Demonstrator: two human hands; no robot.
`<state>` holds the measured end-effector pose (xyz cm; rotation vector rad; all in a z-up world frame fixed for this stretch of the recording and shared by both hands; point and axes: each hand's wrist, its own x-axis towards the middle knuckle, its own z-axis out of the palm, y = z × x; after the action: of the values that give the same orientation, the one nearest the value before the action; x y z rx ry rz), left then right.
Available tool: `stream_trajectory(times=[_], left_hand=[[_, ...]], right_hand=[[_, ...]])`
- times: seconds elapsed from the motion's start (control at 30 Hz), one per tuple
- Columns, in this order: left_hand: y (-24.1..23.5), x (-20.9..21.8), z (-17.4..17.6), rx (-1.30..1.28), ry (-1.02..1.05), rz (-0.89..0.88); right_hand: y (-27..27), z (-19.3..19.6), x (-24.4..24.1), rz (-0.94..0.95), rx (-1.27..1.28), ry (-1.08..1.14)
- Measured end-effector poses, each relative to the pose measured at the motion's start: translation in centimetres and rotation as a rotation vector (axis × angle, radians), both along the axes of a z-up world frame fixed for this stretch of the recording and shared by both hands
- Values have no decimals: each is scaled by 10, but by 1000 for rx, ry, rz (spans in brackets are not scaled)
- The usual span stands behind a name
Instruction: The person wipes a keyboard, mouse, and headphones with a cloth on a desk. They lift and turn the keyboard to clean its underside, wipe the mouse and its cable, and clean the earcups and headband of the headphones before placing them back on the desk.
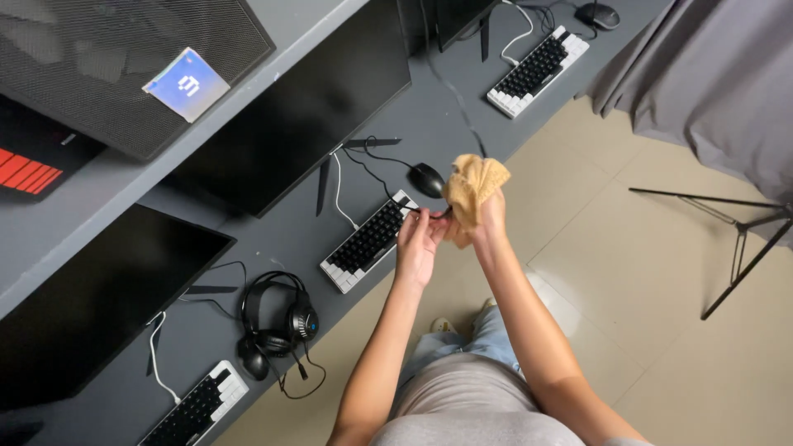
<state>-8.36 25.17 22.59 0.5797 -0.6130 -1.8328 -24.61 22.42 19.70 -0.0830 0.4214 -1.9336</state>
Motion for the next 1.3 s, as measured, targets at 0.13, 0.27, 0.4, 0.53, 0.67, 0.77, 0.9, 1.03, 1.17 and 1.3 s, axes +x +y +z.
stream_trajectory(times=[0.13, 0.27, 0.4, 0.53, 0.67, 0.77, 0.9, 1.03, 1.17, 1.3], left_hand=[[-10, 21, -27, -17, 29, 19], [-19, 48, -30, -77, -86, 33], [-11, 29, -4, -322, -805, 278], [6, -17, 45, -748, -1247, 518], [11, -49, 74, -707, -1011, 263], [4, -61, 88, -681, -974, 231], [0, -75, 88, -729, -1111, 349], [-4, -85, 65, -579, -1160, 443], [-6, -91, 55, -536, -1099, 551], [5, -96, 86, -541, -1043, 588]], right_hand=[[-7, 2, -16, 15, 44, -150], [-3, 27, -39, 159, 56, -222], [10, 53, -34, 549, -700, -224], [21, 97, -15, 152, 246, 301], [19, 73, -28, 219, 26, 452], [8, 83, -48, 286, -10, 559], [-15, 91, -70, 272, -15, 600], [-42, 122, -82, 319, -37, 652], [-65, 150, -81, 316, -146, 763], [-77, 177, -81, 302, -199, 786]])
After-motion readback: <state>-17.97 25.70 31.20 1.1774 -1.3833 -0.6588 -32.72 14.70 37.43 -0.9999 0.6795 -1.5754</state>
